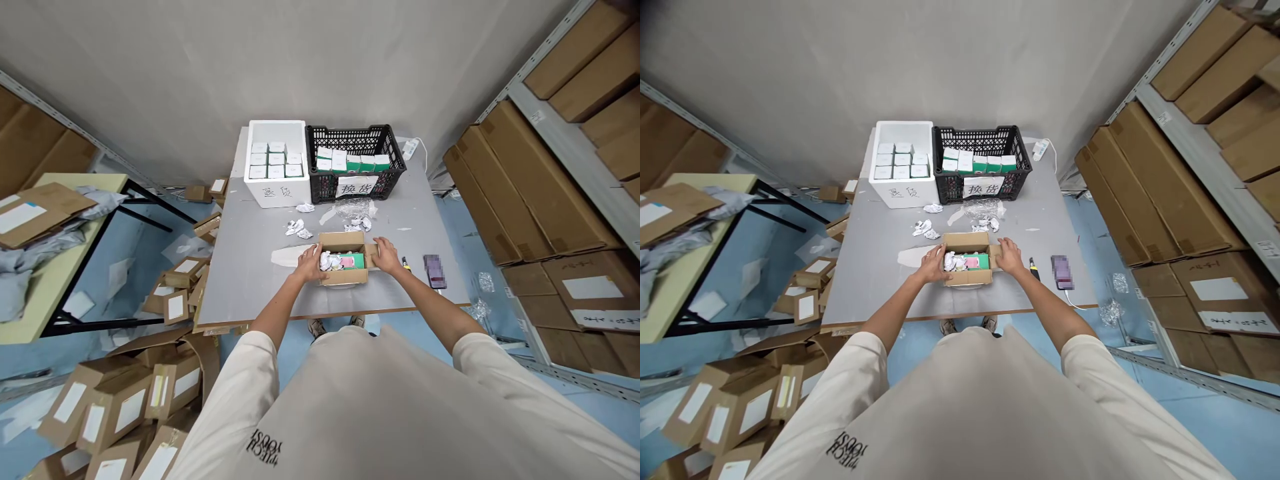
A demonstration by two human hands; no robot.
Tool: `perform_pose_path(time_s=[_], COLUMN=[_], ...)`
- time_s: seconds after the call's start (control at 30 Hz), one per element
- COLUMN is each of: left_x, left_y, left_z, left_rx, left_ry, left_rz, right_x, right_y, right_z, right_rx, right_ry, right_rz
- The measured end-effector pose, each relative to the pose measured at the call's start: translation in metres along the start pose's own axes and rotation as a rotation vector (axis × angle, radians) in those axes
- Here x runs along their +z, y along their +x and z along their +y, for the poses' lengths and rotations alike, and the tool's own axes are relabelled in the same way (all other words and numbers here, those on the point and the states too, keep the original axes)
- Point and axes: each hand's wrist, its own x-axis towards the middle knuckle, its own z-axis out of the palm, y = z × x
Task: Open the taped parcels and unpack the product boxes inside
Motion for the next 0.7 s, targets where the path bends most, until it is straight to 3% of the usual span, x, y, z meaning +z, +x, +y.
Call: perform_pose_path(time_s=[0.17, 0.27, 0.33, 0.43, 0.5, 0.6, 0.7], left_x=[-0.002, -0.002, 0.0, 0.004, 0.006, 0.005, 0.002], left_y=[0.005, 0.01, 0.013, 0.014, 0.013, 0.011, 0.009], left_z=[-0.005, -0.01, -0.012, -0.014, -0.014, -0.013, -0.012], left_rx=[-0.056, -0.064, -0.046, -0.034, -0.045, -0.063, -0.078], left_ry=[-0.009, 0.002, 0.008, 0.012, 0.022, 0.052, 0.078], left_rz=[-0.022, -0.008, 0.002, 0.004, 0.0, -0.032, -0.077], right_x=[0.001, -0.01, -0.016, -0.011, 0.002, 0.026, 0.038], right_y=[-0.012, -0.009, -0.003, 0.01, 0.018, 0.024, 0.026], right_z=[0.003, -0.017, -0.041, -0.088, -0.117, -0.145, -0.152], right_rx=[0.085, -0.025, -0.173, -0.432, -0.533, -0.56, -0.544], right_ry=[-0.053, -0.095, -0.115, -0.071, -0.055, -0.093, -0.172], right_rz=[-0.039, 0.005, 0.017, -0.139, -0.269, -0.362, -0.444])
